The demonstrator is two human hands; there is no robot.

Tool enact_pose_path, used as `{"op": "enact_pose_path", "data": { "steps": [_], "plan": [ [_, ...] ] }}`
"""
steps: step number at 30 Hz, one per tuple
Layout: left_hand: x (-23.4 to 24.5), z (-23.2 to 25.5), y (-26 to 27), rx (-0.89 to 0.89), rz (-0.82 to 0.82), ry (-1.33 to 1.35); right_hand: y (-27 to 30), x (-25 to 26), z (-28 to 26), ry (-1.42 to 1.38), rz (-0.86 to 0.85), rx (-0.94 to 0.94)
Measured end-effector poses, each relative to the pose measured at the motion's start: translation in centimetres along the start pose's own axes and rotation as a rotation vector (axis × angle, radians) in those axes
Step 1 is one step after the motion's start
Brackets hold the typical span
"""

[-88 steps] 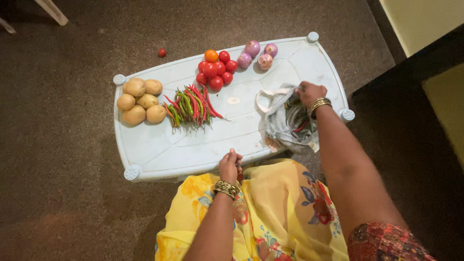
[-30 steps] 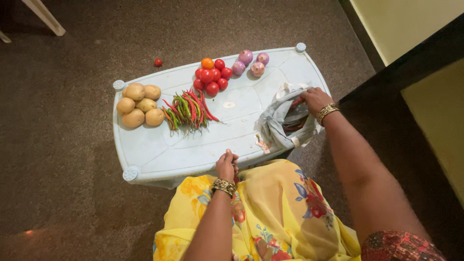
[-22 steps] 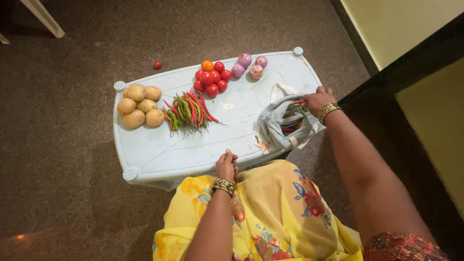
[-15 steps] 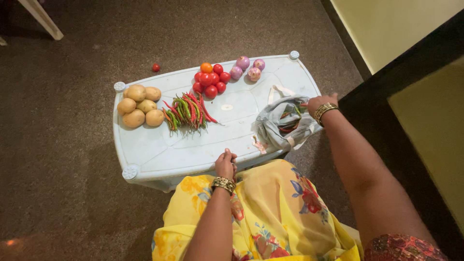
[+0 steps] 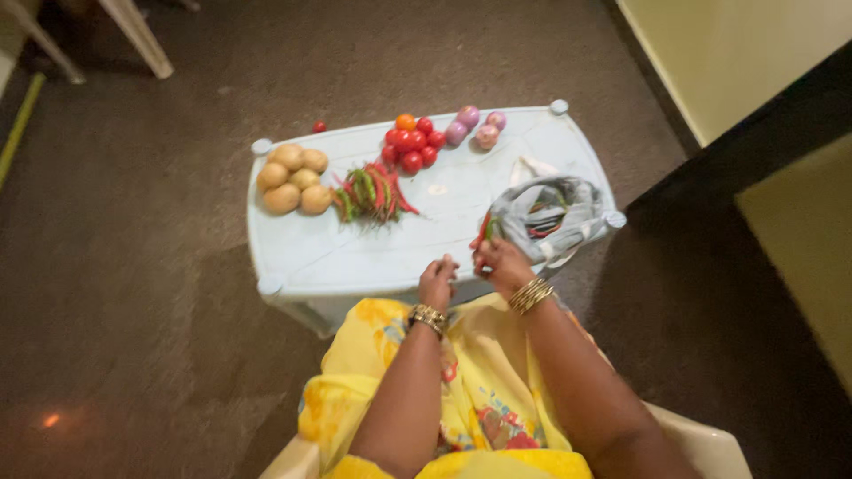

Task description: The person picks up green chilies from a table one by one, removes the stems by hand, and places the chilies and later tomatoes, onions, and potatoes into a small bag.

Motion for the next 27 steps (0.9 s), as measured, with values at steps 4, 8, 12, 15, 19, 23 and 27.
{"op": "enact_pose_path", "data": {
  "steps": [4, 8, 12, 15, 19, 23, 27],
  "plan": [
    [0.0, 2.7, 2.8, -0.068, -0.132, 0.222, 2.8, -3.4, 4.3, -0.020, -0.033, -0.017],
    [-0.3, 3.1, 4.0, -0.159, -0.273, 0.275, 3.9, -3.0, 5.3, 0.010, -0.001, -0.059],
    [-0.2, 1.7, 4.4, -0.120, -0.353, 0.262, 5.3, -2.9, 6.0, 0.071, 0.046, -0.055],
    [0.0, 0.9, 3.6, -0.187, -0.330, 0.225, 5.8, -3.4, 6.7, 0.025, -0.060, -0.044],
    [1.4, -0.5, 3.1, -0.163, -0.208, 0.154, 4.6, -2.8, 6.2, 0.212, -0.119, 0.182],
    [1.7, 0.2, 4.0, -0.340, -0.053, -0.232, 4.0, -1.4, 5.3, 0.307, 0.003, 0.315],
    [-0.1, 0.4, 5.5, -0.206, -0.203, -0.004, 3.0, 0.3, 5.3, 0.235, 0.116, 0.293]
  ]
}}
Point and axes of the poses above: each hand's wrist, its own y-axis away from the middle knuckle, its own x-axis out of the back of the hand, z = x × y, the point moved 5 cm from there along -y, towards the middle knuckle, and after that the axes turned 10 degrees about -y, right-handed, at the moved point
